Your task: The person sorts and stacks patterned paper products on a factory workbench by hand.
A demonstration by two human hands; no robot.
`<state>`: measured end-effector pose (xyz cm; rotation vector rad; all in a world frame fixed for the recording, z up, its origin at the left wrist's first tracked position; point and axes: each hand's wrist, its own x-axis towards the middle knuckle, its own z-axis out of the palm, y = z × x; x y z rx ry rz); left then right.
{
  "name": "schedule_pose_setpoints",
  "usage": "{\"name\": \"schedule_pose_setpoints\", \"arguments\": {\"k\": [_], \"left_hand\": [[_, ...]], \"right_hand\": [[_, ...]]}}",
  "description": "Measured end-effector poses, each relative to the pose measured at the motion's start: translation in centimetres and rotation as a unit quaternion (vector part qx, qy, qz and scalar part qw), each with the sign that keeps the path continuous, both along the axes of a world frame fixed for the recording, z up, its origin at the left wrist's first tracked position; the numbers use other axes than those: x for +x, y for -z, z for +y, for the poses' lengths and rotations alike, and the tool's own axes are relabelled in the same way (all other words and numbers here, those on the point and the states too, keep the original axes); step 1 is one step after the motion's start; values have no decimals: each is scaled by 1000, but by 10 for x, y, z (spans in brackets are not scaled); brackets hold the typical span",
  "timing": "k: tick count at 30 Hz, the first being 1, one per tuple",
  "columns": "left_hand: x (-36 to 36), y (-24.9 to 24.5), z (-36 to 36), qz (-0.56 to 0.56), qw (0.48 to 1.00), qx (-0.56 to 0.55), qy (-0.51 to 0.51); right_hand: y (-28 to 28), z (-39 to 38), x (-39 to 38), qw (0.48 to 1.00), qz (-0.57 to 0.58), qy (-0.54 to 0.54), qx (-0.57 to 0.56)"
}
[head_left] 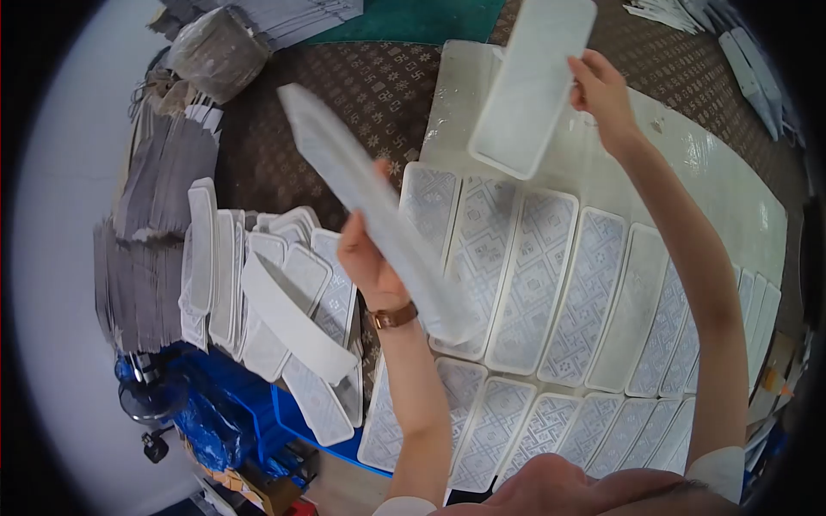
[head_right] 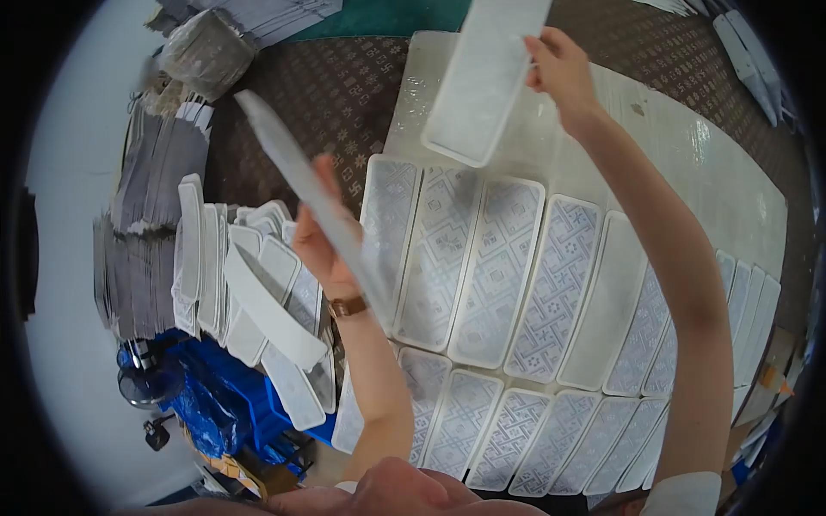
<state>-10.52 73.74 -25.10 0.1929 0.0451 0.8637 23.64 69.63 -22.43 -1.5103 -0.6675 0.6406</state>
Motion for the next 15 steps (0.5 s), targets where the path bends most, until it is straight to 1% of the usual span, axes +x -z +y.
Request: {"name": "schedule_pose_setpoints", "arguments": {"k": [1, 2, 3, 5, 6, 8, 9, 10, 13, 15], "left_hand": [[3, 3, 13, -240, 968, 32, 68], [10, 8, 25, -240, 967, 29, 75], [17, 13, 35, -232, 970, 19, 67], [29, 27, 51, -217, 975, -1, 49], [35, 29, 54, -217, 975, -5, 52], [37, 34, 51, -52, 997, -58, 8], [30, 34, 49, 38, 996, -79, -18], [28, 36, 59, 36, 997, -71, -19], [13, 57, 72, -98, 994, -15, 36], [14, 55, 71, -81, 996, -25, 30]], "right_hand": [[8, 17, -6, 1000, 21, 2, 6], [12, 30, -14, 999, 42, 5, 14], [16, 40, -22, 999, 44, 11, 14], [22, 61, -36, 996, 86, 14, -3], [26, 71, -35, 996, 86, 18, -7], [37, 87, -34, 997, 72, -9, -10], [45, 93, -39, 997, 72, -29, -8], [44, 102, -39, 997, 70, -30, 0], [50, 106, -43, 997, 54, -45, -39], [56, 107, -44, 996, 65, -49, -42]]}}
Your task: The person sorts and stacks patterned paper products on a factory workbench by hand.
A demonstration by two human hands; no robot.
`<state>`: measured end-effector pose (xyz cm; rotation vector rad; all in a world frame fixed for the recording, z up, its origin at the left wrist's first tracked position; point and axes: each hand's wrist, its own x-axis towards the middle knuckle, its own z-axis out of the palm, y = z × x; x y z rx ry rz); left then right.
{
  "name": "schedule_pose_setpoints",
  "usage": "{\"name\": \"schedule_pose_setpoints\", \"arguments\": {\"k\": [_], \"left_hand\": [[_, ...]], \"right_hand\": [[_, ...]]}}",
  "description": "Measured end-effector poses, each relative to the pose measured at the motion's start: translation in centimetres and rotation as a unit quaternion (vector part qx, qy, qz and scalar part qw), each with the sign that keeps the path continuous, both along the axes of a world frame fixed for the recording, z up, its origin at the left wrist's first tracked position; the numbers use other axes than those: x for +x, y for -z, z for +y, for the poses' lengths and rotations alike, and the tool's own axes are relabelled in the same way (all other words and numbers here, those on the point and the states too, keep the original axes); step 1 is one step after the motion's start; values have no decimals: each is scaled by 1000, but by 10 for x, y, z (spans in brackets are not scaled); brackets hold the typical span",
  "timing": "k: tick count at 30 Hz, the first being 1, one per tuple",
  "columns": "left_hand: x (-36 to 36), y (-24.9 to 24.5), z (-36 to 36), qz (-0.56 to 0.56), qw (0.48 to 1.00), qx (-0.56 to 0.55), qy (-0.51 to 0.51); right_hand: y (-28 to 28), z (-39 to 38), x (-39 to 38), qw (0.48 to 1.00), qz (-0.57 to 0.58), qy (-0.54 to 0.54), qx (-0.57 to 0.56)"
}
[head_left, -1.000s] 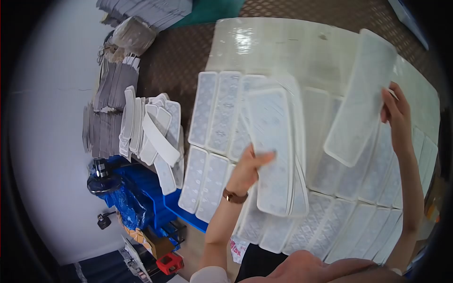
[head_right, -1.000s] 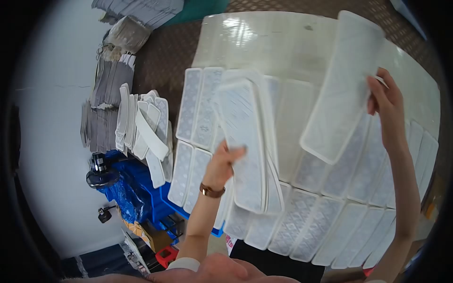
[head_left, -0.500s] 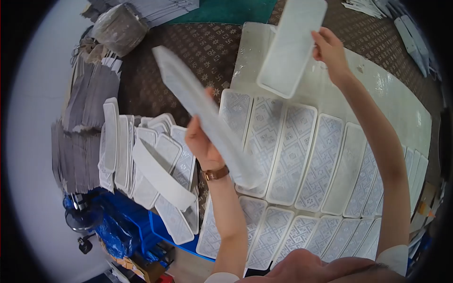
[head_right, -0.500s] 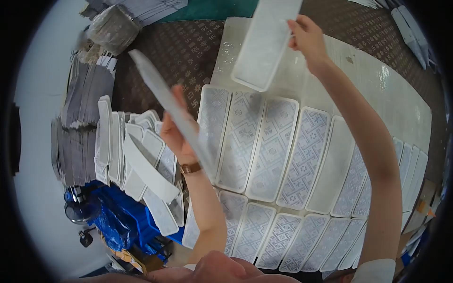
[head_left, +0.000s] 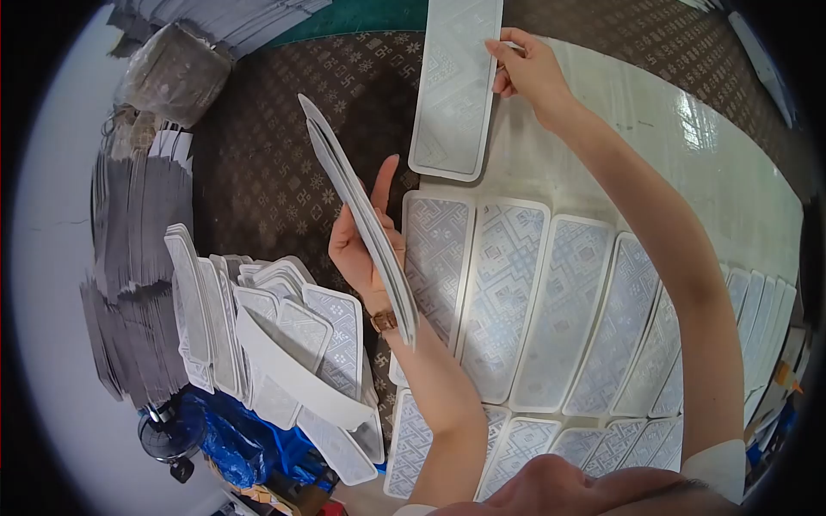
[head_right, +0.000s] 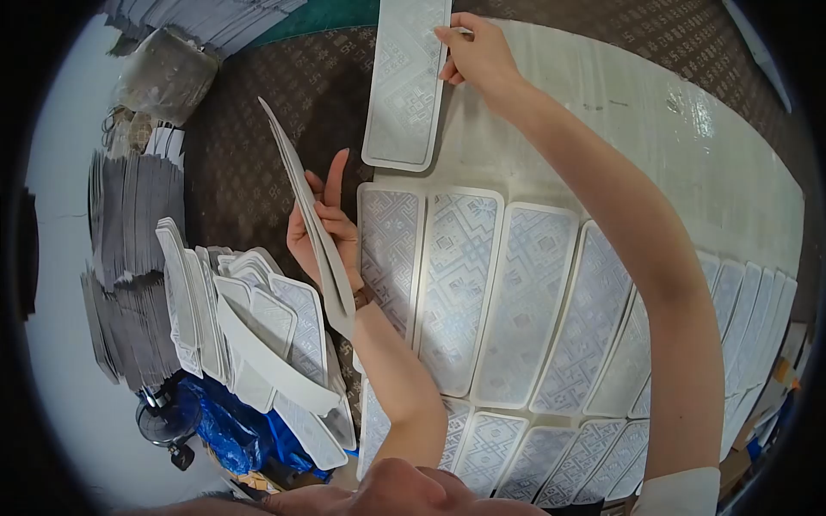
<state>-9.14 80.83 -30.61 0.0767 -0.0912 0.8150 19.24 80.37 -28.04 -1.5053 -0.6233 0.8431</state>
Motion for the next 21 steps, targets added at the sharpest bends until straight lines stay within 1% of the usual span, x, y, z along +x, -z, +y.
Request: {"name": "schedule_pose_setpoints", "arguments": {"k": [3, 6, 11, 14, 15, 18, 19, 21], "left_hand": [[6, -8, -2, 23, 1000, -8, -12], [14, -20, -6, 129, 986, -90, -52], [14, -20, -7, 83, 996, -38, 0], [18, -25, -13, 155, 987, -40, 18], [20, -27, -14, 151, 988, -36, 19], [23, -32, -14, 203, 978, -54, 9], [24, -33, -14, 201, 978, -52, 10], [25, -33, -15, 226, 973, -46, 5]], "right_hand": [[-1, 3, -1, 1000, 10, -10, 4], [0, 2, -6, 999, 7, -29, -25], [7, 3, -3, 999, 9, -25, -20], [9, 4, -2, 999, 4, -37, -21], [9, 5, -2, 999, 0, -36, -17], [12, 7, -3, 993, -121, -5, -3], [11, 8, -2, 992, -123, -4, -1], [10, 10, -1, 984, -172, -37, -39]]}}
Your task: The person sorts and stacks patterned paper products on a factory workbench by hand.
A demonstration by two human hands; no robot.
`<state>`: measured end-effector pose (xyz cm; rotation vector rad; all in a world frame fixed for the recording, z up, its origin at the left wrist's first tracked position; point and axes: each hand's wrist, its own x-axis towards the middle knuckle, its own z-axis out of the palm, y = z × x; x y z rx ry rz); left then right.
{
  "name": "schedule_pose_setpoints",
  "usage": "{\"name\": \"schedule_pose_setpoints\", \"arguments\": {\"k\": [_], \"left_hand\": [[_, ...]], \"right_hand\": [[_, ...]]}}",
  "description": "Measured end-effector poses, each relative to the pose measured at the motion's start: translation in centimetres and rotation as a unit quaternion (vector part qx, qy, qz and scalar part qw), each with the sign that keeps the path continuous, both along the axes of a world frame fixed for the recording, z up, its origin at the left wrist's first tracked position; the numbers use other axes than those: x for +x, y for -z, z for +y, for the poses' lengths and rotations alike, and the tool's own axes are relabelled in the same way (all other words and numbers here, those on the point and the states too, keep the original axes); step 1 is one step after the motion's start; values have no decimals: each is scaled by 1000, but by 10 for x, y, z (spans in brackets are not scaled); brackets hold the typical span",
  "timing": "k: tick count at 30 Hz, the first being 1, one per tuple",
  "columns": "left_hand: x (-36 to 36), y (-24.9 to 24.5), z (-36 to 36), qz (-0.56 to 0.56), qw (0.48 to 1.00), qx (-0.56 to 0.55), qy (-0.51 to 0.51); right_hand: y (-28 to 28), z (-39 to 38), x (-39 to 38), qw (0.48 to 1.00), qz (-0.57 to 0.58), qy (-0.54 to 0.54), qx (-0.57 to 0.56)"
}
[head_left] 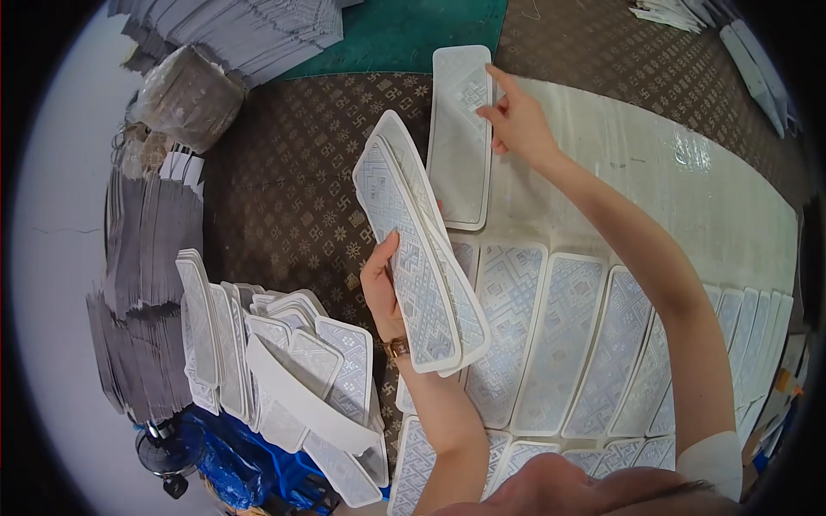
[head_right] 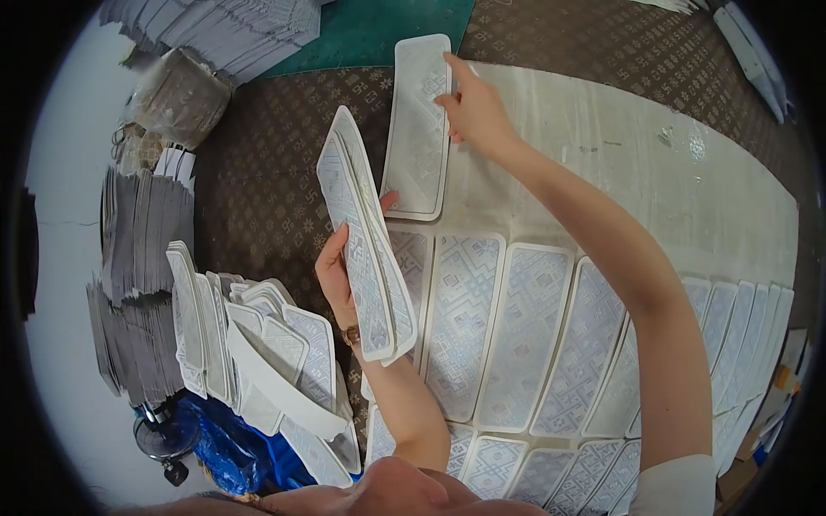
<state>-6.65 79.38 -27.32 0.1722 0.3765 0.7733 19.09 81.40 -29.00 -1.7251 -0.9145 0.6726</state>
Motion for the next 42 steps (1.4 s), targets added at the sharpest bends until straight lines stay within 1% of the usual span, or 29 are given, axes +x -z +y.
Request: {"name": "schedule_pose_setpoints", "arguments": {"k": [1, 2, 4, 5, 6, 8, 9, 10, 13, 14, 15, 16, 17, 18, 19, 20, 21, 22, 25, 27, 29, 30, 32, 33, 34, 37, 42], "left_hand": [[0, 0, 0, 13, 1000, 4, -3], [-2, 3, 0, 12, 1000, 7, -6], [-11, 17, 4, 31, 999, 6, 4], [-10, 15, 5, 41, 999, 6, 11], [-9, 13, 5, 41, 999, 7, 14], [-5, 7, 1, 61, 998, 12, 3], [-3, 5, -1, 70, 997, 14, -5], [-2, 6, -2, 68, 998, 15, -9], [6, 9, -3, 43, 994, 101, 1], [12, 8, -5, 37, 994, 105, 4], [20, 8, -8, 66, 992, 109, -17], [27, 8, -11, 96, 988, 113, -38], [31, 8, -12, 126, 983, 117, -62], [34, 10, -12, 123, 983, 117, -68], [36, 12, -11, 152, 977, 138, -56], [39, 14, -10, 182, 970, 159, -41], [41, 14, -9, 211, 960, 181, -22], [42, 13, -9, 211, 960, 182, -20], [42, 11, -10, 217, 964, 155, -1], [38, 15, -7, 217, 965, 147, -9], [33, 20, -4, 217, 967, 131, -24], [31, 17, -4, 217, 967, 130, -23], [29, 8, -4, 85, 994, 74, 2], [28, 6, -4, 19, 999, 44, 14], [27, 6, -3, 18, 999, 44, 15], [21, 10, 0, -121, 991, -36, 53], [21, 8, -1, -150, 986, -58, 42]], "right_hand": [[-1, 2, 0, 999, -26, -16, -20], [-1, 5, 0, 999, -27, -19, -17], [5, 11, 3, 989, -132, -38, -52], [9, 14, 6, 980, -183, -45, -70], [14, 16, 9, 980, -183, -42, -69], [17, 21, 11, 937, -331, -52, -97], [15, 23, 10, 906, -404, -59, -109], [12, 25, 10, 905, -406, -61, -107], [-6, 31, 17, 898, -379, -95, -200], [-11, 26, 23, 897, -384, -90, -198], [-13, 16, 29, 942, -272, -118, -159], [-14, 4, 34, 970, -155, -145, -117], [-13, -4, 34, 982, -35, -174, -71], [-35, -24, 25, 978, 77, -179, -80], [-60, -47, 12, 961, 189, -183, -90], [-66, -59, 1, 960, 189, -187, -91], [-70, -70, -7, 951, 195, -222, -91], [-72, -75, -10, 941, 202, -255, -90], [-56, -75, -6, 946, 211, -235, -67], [-51, -75, 4, 948, 216, -227, -57], [-54, -74, 23, 981, 188, -54, -4], [-50, -74, 32, 981, 188, -53, -5], [-38, -73, 49, 983, 182, 8, 22], [-35, -73, 51, 983, 179, 38, 35], [-33, -74, 51, 983, 178, 39, 35], [-24, -81, 44, 979, 204, 5, -8], [-15, -83, 33, 979, 202, 18, -25]]}}
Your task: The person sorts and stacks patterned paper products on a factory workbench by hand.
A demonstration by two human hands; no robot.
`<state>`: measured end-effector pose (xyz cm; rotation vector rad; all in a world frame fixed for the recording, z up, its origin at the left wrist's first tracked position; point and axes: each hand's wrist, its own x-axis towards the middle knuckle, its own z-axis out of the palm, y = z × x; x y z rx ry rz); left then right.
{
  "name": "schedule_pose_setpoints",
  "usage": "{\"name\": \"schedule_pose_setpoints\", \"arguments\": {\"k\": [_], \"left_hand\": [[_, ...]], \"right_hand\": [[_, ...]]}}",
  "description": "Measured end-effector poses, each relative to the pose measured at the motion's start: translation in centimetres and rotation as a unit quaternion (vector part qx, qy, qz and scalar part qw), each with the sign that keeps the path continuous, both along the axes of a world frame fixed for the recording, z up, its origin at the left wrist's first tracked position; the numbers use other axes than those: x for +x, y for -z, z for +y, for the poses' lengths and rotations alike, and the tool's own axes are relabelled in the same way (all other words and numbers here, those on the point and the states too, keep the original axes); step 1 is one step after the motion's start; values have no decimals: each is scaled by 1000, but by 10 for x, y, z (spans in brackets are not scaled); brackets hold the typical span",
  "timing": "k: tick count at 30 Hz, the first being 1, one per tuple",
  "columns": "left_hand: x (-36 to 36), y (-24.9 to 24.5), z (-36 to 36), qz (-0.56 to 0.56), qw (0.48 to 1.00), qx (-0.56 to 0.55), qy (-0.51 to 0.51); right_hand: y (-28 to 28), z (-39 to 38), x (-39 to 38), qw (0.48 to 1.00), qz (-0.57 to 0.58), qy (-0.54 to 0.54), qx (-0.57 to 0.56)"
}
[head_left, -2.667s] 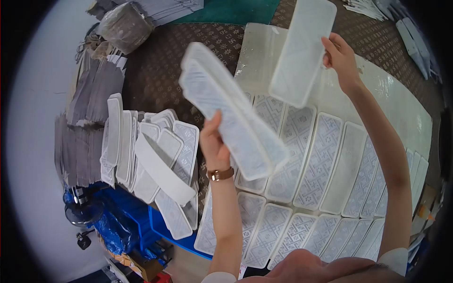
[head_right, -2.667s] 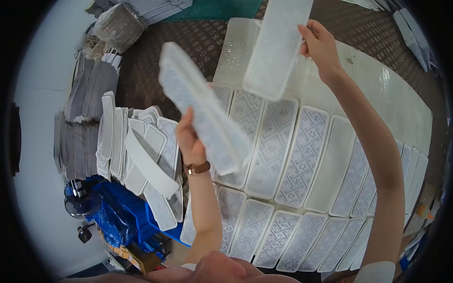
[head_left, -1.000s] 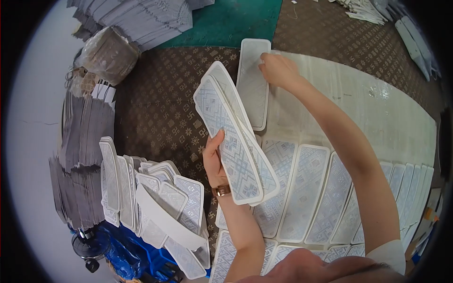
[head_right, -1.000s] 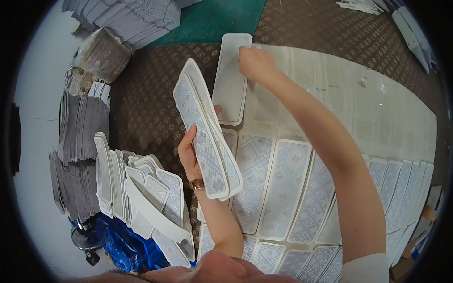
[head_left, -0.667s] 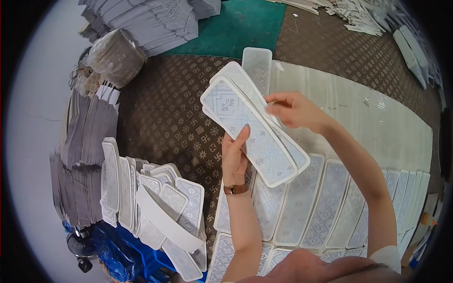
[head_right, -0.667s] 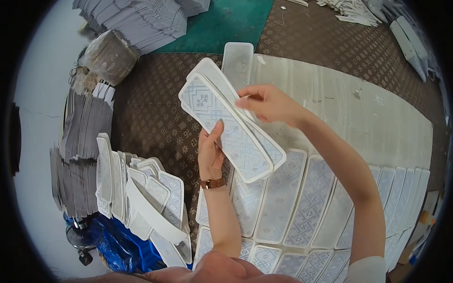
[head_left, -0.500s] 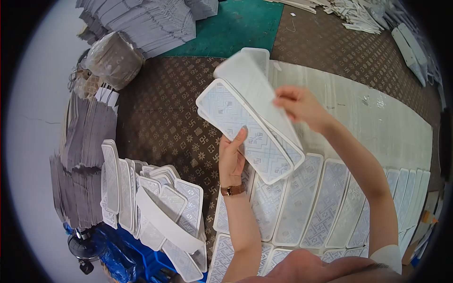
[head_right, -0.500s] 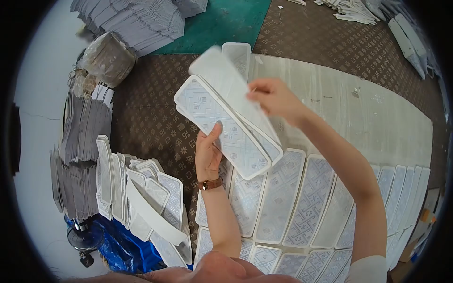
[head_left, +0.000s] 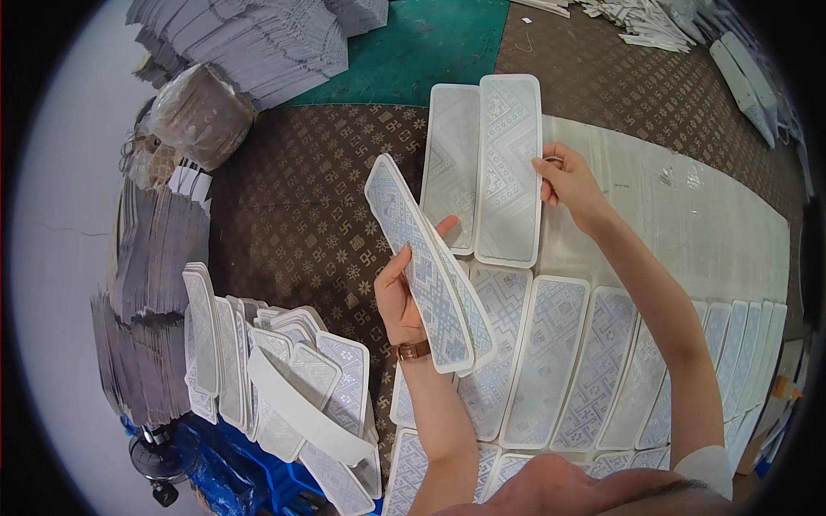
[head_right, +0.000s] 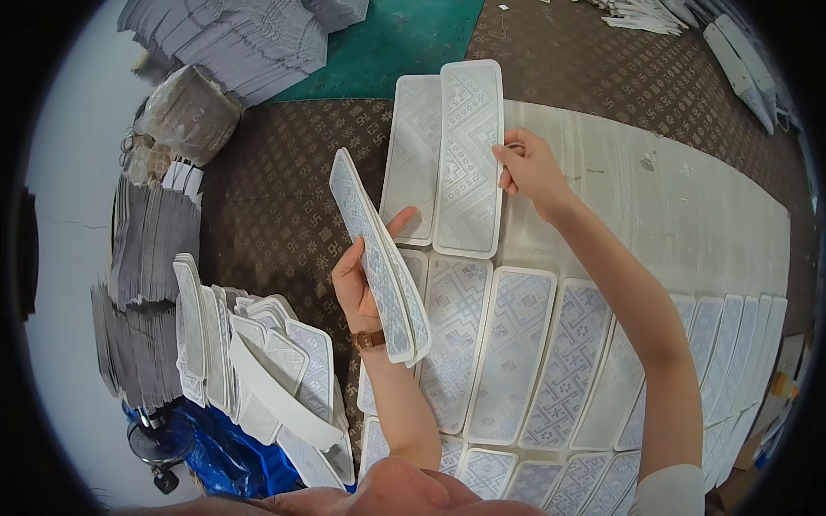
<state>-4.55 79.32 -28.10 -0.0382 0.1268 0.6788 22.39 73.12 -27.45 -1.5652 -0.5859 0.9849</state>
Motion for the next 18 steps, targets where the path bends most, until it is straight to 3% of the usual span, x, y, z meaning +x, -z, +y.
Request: {"name": "schedule_pose_setpoints", "arguments": {"k": [4, 12, 15, 18], "left_hand": [[0, -4, -1, -11, 1000, -12, -1], [2, -2, -2, 59, 990, 111, 58], [8, -4, -8, 157, 972, 155, 84], [8, 5, -7, 176, 968, 157, 80]], "right_hand": [[4, 0, -1, 1000, -3, 5, -18], [6, 0, -2, 999, -22, 23, -9], [12, -1, -2, 995, -95, 22, -11], [1, -2, -9, 985, -164, 38, -34]]}}
